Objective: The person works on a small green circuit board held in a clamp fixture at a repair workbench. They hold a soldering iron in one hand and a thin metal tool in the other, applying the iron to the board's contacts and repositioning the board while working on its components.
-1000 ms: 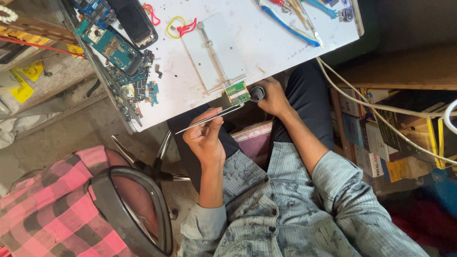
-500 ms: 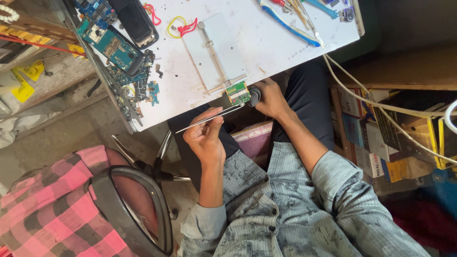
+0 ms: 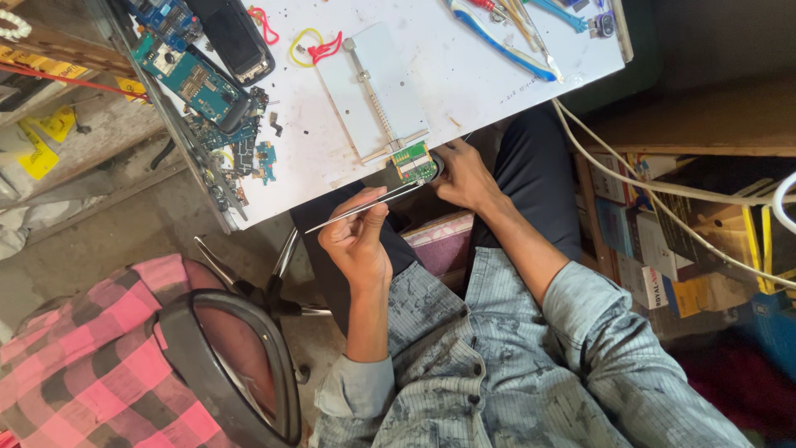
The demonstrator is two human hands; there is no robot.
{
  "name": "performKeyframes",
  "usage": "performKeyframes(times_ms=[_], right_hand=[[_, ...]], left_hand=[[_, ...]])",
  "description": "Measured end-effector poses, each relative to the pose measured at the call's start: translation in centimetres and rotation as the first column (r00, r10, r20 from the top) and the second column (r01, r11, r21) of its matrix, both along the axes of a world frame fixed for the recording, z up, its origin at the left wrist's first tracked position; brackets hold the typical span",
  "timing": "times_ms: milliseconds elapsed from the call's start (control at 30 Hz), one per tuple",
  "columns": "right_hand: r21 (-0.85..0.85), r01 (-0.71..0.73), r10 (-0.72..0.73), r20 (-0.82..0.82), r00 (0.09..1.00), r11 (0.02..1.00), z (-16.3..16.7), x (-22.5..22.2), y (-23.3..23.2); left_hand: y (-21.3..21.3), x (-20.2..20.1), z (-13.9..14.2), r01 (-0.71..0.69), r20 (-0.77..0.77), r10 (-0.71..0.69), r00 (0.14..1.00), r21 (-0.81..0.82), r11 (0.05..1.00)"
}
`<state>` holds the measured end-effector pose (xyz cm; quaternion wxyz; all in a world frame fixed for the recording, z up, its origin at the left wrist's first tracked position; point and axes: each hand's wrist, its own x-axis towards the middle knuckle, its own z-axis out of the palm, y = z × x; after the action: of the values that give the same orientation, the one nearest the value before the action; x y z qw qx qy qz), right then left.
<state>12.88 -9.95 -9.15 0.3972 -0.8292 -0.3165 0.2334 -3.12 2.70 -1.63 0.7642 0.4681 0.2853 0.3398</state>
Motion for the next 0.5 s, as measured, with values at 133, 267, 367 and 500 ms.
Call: performKeyframes(times_ms=[133,267,367,500], right_hand=[[0.029,-0.006,0.006,-0.001,1.0,1.0,0.45,0.02,0.08],[0.014,-0.007,0.007,-0.061,0.998,1.0,0.73,0.04,0.14],[0.034,-0.02,0.021,-0.035,0.999,0.999,0.77,0.1,-0.1],[0.082,-0.004,0.005,-0.017,1.0,0.997,0.69,0.17,-0.35]], left_hand=[[-0.06,0.04,0.1,-0.006,-0.016,0.006,1.0,0.0,1.0],[-0.03,0.1,0.21,-0.007,-0.022,0.007,1.0,0.004,1.0],[-0.03,0.1,0.2,-0.005,-0.022,0.005,1.0,-0.005,1.0],[-0.05,0.04,0.21,-0.007,-0.011,0.007,1.0,-0.009,1.0]])
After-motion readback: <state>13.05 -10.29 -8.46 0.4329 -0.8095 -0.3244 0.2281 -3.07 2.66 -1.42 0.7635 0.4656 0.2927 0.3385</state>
